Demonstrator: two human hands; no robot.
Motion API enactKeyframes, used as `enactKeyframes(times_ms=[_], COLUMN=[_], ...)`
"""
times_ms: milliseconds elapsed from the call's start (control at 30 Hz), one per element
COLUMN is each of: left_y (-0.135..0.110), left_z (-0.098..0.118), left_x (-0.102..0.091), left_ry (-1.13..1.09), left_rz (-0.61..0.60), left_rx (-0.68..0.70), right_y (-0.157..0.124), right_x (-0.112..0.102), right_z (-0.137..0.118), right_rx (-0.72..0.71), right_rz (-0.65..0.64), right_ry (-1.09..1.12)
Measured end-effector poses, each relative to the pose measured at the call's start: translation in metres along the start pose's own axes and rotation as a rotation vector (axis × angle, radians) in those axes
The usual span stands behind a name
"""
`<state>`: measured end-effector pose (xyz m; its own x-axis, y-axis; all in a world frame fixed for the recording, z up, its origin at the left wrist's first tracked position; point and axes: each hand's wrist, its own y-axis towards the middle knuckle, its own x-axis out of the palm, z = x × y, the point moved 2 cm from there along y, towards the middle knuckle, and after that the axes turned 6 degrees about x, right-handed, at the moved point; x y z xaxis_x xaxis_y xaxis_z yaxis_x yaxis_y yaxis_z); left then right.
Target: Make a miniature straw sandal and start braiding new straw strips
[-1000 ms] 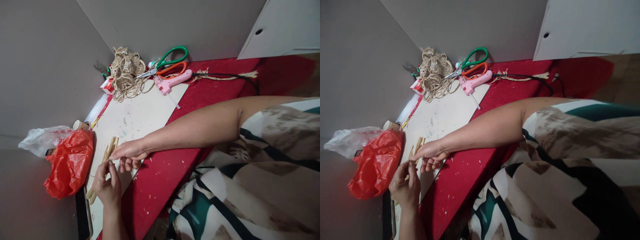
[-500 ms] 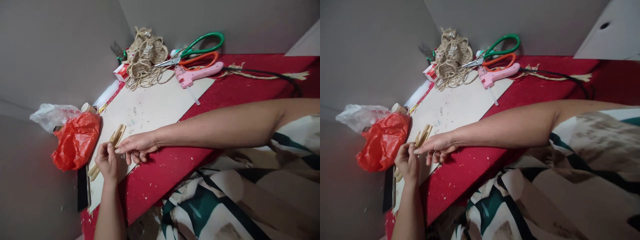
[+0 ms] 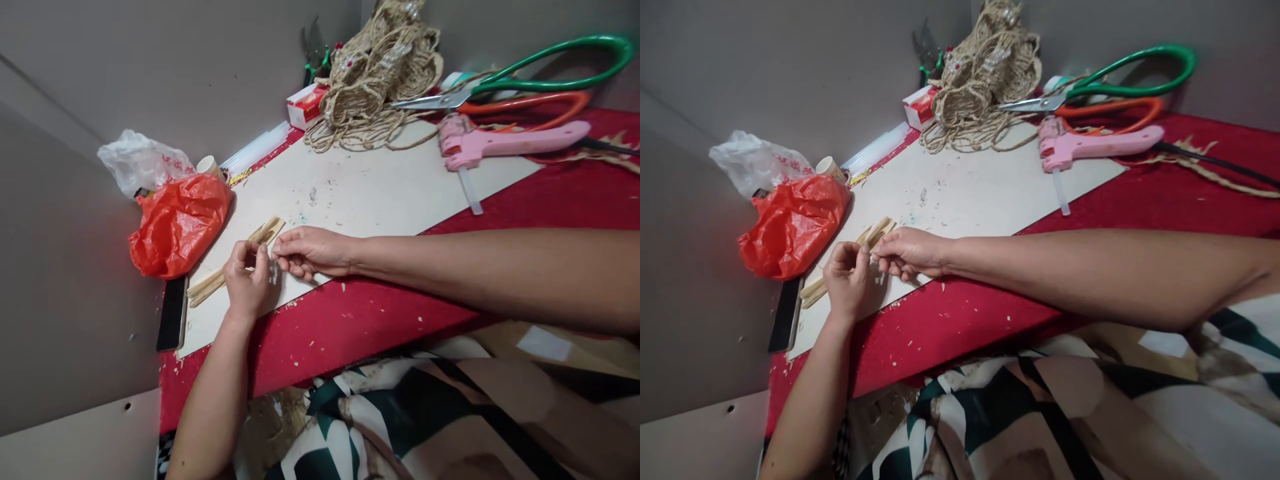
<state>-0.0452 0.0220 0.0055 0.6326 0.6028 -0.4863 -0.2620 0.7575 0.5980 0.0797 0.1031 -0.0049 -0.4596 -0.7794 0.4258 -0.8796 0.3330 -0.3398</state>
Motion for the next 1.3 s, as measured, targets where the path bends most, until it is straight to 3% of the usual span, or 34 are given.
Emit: enactKeyframes(times_ms=[233,567,800,1300], left_y=[-0.0009,-0.0040,-0.0044,0.0017], left_z=[-0.0072,-0.0047,0.0010,0.0006], left_x=[0.0036,0.0059,0.0074,0.0099], left_ry=[0.027,-0.069,-0.228,-0.330], left_rz=[-0.086,-0.143,-0.157,-0.147], left_rx=[0.013,-0.013,-0.161,-0.102], right_y=[-0.0021,0.0002,0.0004,-0.0021], right_x=[-0.0011,-0.0019,-0.0023,-0.0099], right_z=[-0.0005,0.0009,-0.0005,0.0007], right_rx=[-0.073,-0.163,-0.140,-0.053], right_rz=[0.028,0.060,0.049,-0.085], right_ry=[0.100,0.053,0.030,0.099])
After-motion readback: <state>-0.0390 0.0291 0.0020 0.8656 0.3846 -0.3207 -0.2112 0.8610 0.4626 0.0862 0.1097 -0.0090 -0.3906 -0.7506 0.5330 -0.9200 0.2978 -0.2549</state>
